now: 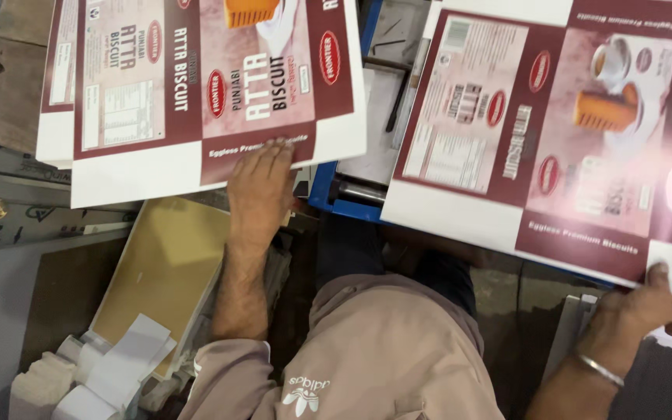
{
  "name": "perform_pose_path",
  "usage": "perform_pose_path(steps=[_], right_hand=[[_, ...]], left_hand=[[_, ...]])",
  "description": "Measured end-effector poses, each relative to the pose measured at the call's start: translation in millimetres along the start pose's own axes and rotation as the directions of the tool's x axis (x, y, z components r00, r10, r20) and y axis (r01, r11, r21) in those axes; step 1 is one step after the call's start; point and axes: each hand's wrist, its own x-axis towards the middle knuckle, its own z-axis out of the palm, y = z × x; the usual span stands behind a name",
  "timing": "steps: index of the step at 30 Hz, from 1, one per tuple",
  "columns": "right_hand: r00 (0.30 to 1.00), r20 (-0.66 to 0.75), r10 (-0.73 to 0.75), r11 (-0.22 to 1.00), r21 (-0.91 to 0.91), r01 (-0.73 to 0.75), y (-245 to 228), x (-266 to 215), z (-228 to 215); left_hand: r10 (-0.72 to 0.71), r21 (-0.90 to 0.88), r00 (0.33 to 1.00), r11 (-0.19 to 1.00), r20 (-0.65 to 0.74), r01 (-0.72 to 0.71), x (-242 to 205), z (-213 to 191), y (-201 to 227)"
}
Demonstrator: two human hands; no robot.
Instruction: The person repeatedly picks up flat-packed cardboard boxes labeled 'ATTRA Biscuit' from a blue roller conveyor and stacks them onto a growing pile to their left. The task involves continuous manual handling of the boxes, moving them one by one from the conveyor to the stack.
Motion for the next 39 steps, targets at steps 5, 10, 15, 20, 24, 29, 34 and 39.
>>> perform_pose_path(steps=[5, 10, 15, 20, 24, 29, 34, 39], right_hand=[[0.999, 0.033, 0.011, 0.997, -0.073, -0.008, -9, -55, -22], [0.999, 0.034, -0.027, 0.998, -0.057, 0.029, -15, -86, -30], [0.998, 0.064, -0.016, 0.999, -0.026, 0.018, -7, -55, 6], [0.999, 0.048, -0.002, 0.993, 0.120, -0.004, 21, -7, 46], [0.969, 0.111, 0.223, 0.968, 0.094, -0.233, 41, 1, 61], [0.818, 0.362, 0.447, 0.891, -0.102, -0.441, 54, -53, 79], [0.622, 0.616, 0.483, 0.869, -0.247, -0.430, 28, -131, 130], [0.304, 0.897, 0.321, 0.874, -0.157, -0.461, -11, -189, 190]], left_hand=[[-0.030, -0.027, 0.999, 0.999, -0.032, 0.029, -7, -5, -1], [-0.061, 0.028, 0.998, 0.998, -0.026, 0.061, -11, -4, 1], [-0.084, 0.002, 0.996, 0.996, 0.005, 0.084, -11, 6, -7], [-0.084, 0.012, 0.996, 0.996, 0.000, 0.084, -7, 9, -6], [-0.065, -0.060, 0.997, 0.996, 0.040, 0.068, -3, 0, -3], [-0.128, -0.333, 0.987, 0.931, 0.093, 0.152, 11, -22, -26], [-0.264, -0.507, 0.957, 0.845, -0.117, 0.172, 14, -12, -11], [0.168, -0.219, 0.978, 0.966, 0.121, -0.138, 25, 26, 93]])
